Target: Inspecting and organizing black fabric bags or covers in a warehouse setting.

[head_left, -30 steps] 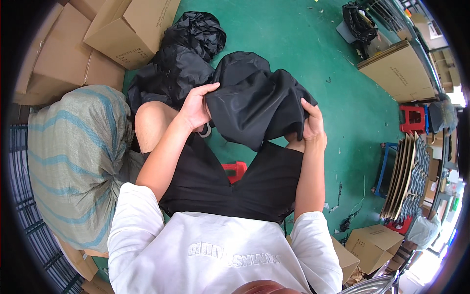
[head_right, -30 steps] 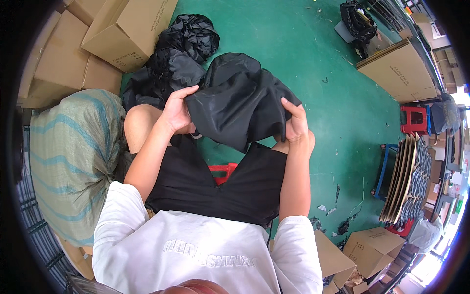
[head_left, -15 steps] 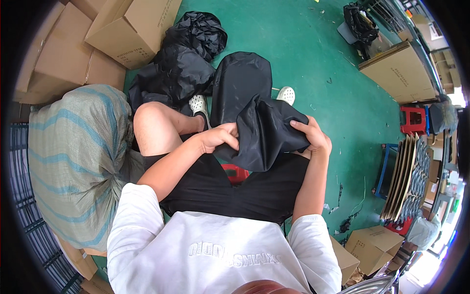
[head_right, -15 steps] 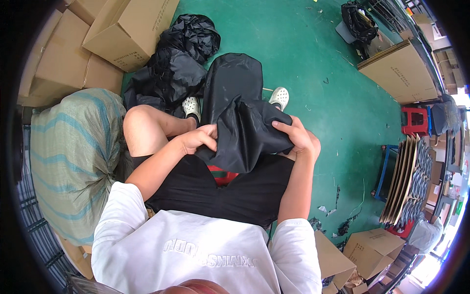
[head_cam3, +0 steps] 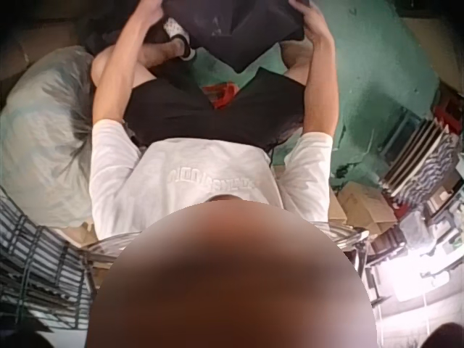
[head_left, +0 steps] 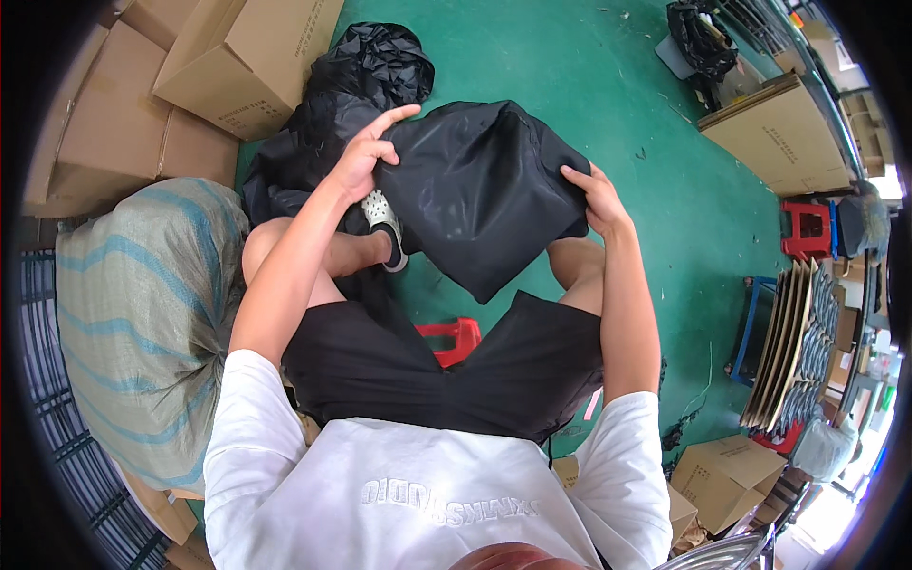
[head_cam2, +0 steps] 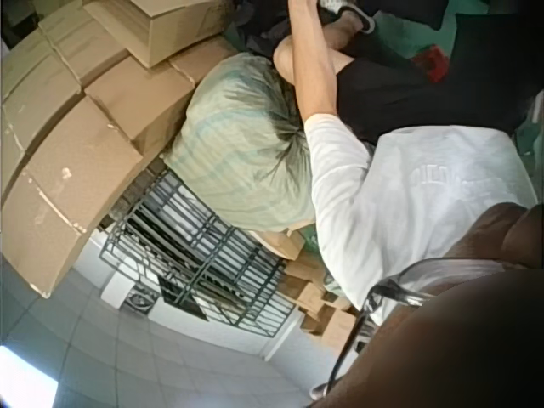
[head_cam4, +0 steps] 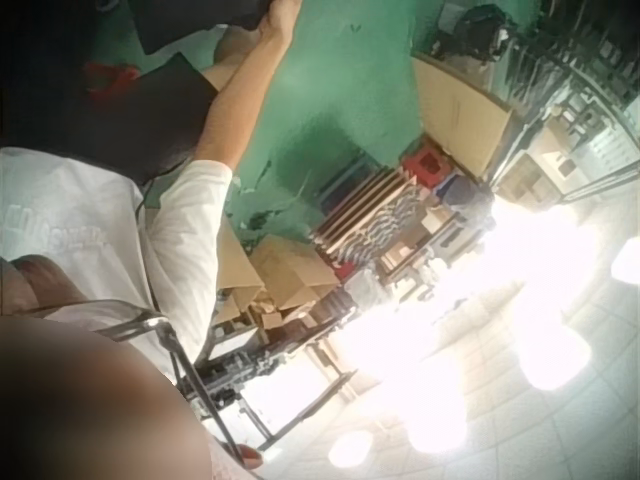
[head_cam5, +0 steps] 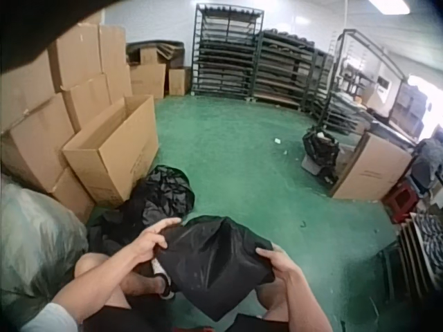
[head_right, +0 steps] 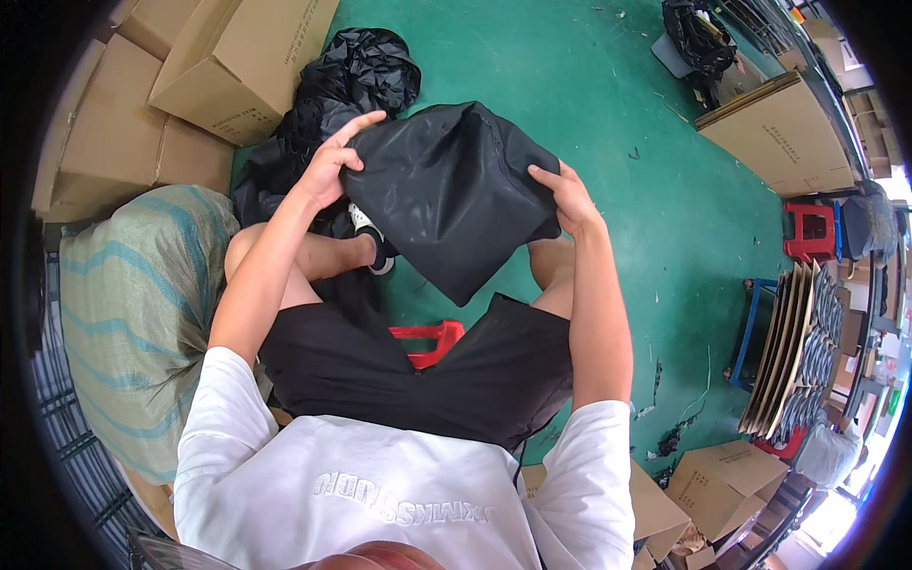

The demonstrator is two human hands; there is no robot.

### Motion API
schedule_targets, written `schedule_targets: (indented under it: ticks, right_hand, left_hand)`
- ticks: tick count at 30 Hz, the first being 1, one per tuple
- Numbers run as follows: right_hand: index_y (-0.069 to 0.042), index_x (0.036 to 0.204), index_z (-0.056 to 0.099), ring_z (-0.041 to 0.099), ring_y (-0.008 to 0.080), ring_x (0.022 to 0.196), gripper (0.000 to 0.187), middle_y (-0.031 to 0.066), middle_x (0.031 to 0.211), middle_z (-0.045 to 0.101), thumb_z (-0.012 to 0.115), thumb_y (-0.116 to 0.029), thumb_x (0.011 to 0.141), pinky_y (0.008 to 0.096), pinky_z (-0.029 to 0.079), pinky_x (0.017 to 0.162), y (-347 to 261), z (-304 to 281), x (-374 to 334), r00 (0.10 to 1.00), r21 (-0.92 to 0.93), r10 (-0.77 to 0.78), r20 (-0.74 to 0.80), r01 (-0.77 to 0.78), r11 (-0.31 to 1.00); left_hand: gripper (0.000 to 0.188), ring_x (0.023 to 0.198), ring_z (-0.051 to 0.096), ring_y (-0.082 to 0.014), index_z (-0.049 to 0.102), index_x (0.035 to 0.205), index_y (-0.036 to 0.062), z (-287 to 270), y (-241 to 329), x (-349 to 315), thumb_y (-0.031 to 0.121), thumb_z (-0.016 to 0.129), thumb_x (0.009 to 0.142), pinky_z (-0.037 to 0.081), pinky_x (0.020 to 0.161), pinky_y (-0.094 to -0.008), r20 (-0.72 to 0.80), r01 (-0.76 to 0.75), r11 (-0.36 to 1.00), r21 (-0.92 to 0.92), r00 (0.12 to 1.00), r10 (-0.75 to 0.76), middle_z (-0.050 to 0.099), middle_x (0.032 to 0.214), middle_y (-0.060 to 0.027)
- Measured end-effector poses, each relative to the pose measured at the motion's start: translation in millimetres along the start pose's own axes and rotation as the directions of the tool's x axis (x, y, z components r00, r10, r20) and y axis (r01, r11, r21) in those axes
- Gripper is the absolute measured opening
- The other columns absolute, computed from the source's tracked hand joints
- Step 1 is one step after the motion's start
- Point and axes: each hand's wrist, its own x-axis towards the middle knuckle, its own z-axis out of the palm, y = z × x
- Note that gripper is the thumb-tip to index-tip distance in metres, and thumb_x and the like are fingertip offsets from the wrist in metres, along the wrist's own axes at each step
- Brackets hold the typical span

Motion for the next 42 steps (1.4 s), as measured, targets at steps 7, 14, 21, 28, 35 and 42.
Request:
schedule_targets:
  ticks: [7, 14, 21, 28, 35, 42]
  right_hand:
    - [0.003, 0.119, 0.057, 0.063, 0.0214, 0.099, 0.034, 0.013, 0.111, 0.065, 0.061, -0.002, 0.085, 0.0337, 0.05, 0.091, 13.2, -2.2, 98.8, 0.991, -0.108, 0.051, 0.123, -0.038, 0.993]
    - [0.002, 0.107, 0.064, 0.065, 0.0175, 0.088, 0.023, 0.0092, 0.098, 0.069, 0.064, -0.001, 0.084, 0.03, 0.049, 0.084, -8.1, -5.9, 184.4, 0.985, 0.085, -0.079, 0.154, 0.067, 0.994]
    - [0.005, 0.109, 0.063, 0.065, 0.0194, 0.083, 0.028, 0.0101, 0.095, 0.069, 0.068, -0.002, 0.082, 0.0311, 0.051, 0.077, 87.8, -14.0, 253.6, 0.926, -0.026, 0.04, -0.375, -0.053, 0.998]
    - [0.008, 0.127, 0.05, 0.061, 0.0213, 0.104, 0.047, 0.0149, 0.114, 0.063, 0.067, 0.0, 0.084, 0.0318, 0.047, 0.092, 109.2, -52.0, 286.4, 0.949, 0.146, -0.121, -0.293, 0.169, 0.975]
    - [0.01, 0.117, 0.056, 0.064, 0.0195, 0.094, 0.037, 0.0155, 0.108, 0.066, 0.069, -0.002, 0.084, 0.0304, 0.051, 0.082, 100.2, -37.1, 303.1, 0.925, -0.136, -0.124, -0.36, 0.079, 0.988]
    - [0.005, 0.104, 0.066, 0.064, 0.0196, 0.082, 0.025, 0.0095, 0.091, 0.069, 0.072, -0.005, 0.081, 0.0336, 0.051, 0.076, 112.2, -38.0, 313.1, 0.834, -0.384, -0.228, -0.502, 0.022, 0.923]
  left_hand:
    - [0.069, 0.101, 0.062, -0.0199, 0.052, 0.136, 0.01, -58.1, -20.5, 74.1, -0.005, 0.047, 0.068, 0.05, 0.092, -0.0311, -0.094, 0.078, 0.992, -0.096, 0.992, -0.087, 0.062, 0.119, -0.0098]
    - [0.053, 0.103, 0.064, -0.0247, 0.051, 0.136, 0.0089, -119.6, -36.0, 128.9, 0.001, 0.059, 0.085, 0.05, 0.095, -0.0379, -0.215, -0.063, 0.965, -0.255, 0.977, 0.007, 0.062, 0.122, -0.0133]
    - [0.047, 0.107, 0.061, -0.0249, 0.059, 0.13, 0.0088, -199.4, -155.8, 156.5, 0.01, 0.069, 0.084, 0.047, 0.093, -0.0359, -0.643, 0.341, 0.938, -0.065, 0.704, -0.301, 0.062, 0.122, -0.0136]
    - [0.048, 0.113, 0.057, -0.0207, 0.055, 0.133, 0.0107, -187.8, -146.7, 175.3, 0.021, 0.068, 0.088, 0.044, 0.098, -0.0342, -0.554, 0.031, 0.975, -0.219, 0.819, -0.15, 0.061, 0.125, -0.0075]
    - [0.036, 0.108, 0.06, -0.0197, 0.063, 0.122, 0.0086, -218.7, -180.2, 179.5, 0.012, 0.068, 0.087, 0.046, 0.095, -0.0324, -0.685, 0.212, 0.973, -0.088, 0.696, -0.214, 0.065, 0.119, -0.0089]
    - [0.047, 0.114, 0.057, -0.0205, 0.056, 0.13, 0.005, -212.2, -201.1, 166.3, 0.015, 0.07, 0.086, 0.044, 0.097, -0.0319, -0.652, 0.186, 0.961, -0.204, 0.707, -0.275, 0.06, 0.125, -0.01]
